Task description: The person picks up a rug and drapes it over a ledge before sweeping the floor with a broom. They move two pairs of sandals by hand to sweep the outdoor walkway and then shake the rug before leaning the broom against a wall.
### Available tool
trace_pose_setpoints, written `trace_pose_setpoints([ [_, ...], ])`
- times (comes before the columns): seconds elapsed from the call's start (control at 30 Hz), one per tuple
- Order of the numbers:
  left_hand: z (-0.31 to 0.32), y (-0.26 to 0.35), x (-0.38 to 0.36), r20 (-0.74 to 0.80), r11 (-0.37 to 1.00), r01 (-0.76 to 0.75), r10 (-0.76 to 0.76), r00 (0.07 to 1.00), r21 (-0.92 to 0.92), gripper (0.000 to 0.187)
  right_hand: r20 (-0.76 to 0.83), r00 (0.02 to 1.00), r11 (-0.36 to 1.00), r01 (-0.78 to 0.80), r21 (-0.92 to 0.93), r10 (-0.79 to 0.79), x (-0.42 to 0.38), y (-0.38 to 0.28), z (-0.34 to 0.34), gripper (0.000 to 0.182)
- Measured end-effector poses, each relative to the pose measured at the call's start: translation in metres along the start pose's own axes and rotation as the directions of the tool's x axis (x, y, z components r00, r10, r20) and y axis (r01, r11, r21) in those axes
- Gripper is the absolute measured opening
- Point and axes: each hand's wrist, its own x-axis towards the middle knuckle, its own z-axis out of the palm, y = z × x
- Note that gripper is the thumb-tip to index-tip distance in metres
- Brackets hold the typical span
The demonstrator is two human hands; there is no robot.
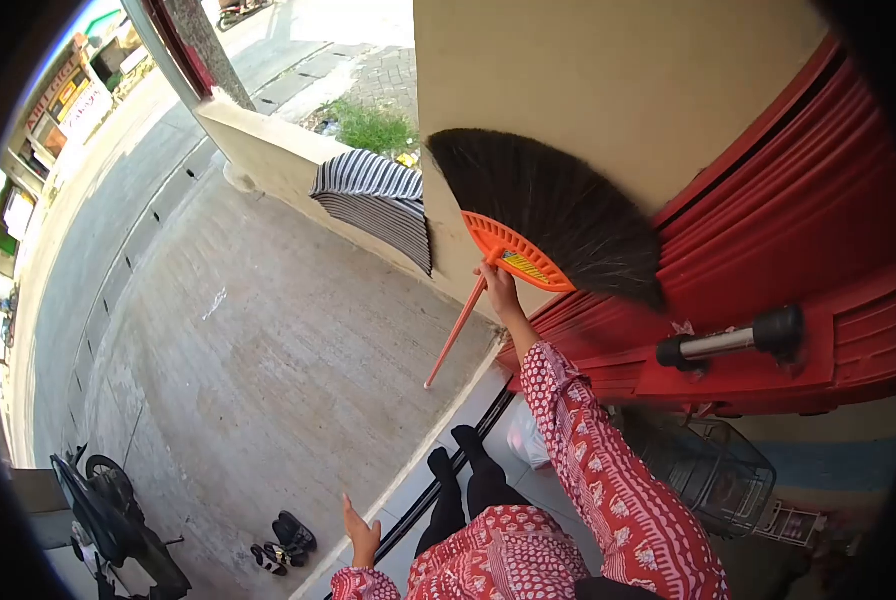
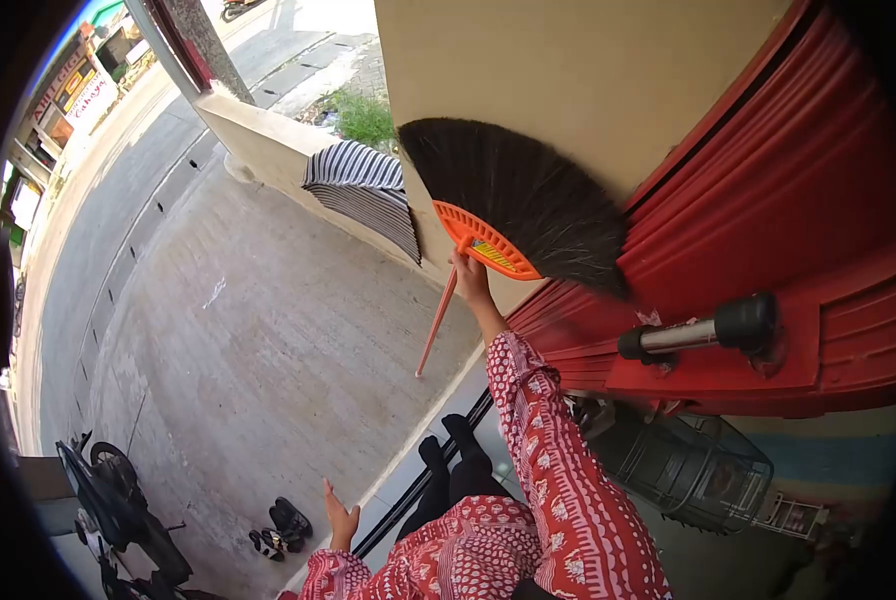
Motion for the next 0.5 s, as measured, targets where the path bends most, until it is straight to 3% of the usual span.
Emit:
trace_pose_setpoints([
  [0.13,-0.007,-0.038,-0.123,0.009,0.889,0.457,-0.457,0.889,-0.028,0.098,-0.027,0.989,0.968,-0.137,0.212,0.146,0.013,-0.004,-0.014,0.01],
  [0.23,0.017,-0.08,-0.166,-0.049,0.861,0.466,-0.484,0.874,-0.203,0.104,-0.022,1.0,0.984,-0.019,0.178,0.023,0.021,0.006,-0.019,0.01],
  [0.33,0.028,-0.055,-0.152,-0.01,0.754,0.522,-0.573,0.819,-0.399,0.097,-0.129,0.989,0.985,-0.044,0.167,0.067,0.016,-0.007,-0.01,0.006],
  [0.37,0.028,-0.05,-0.141,-0.082,0.84,0.4,-0.458,0.885,-0.365,0.096,-0.11,0.992,0.99,-0.042,0.136,0.058,0.016,-0.008,-0.011,0.009],
  [0.5,0.019,-0.016,-0.099,-0.081,0.757,0.432,-0.533,0.842,-0.491,0.094,-0.064,0.99,0.977,-0.109,0.182,0.122,0.013,-0.011,-0.008,0.017],
])
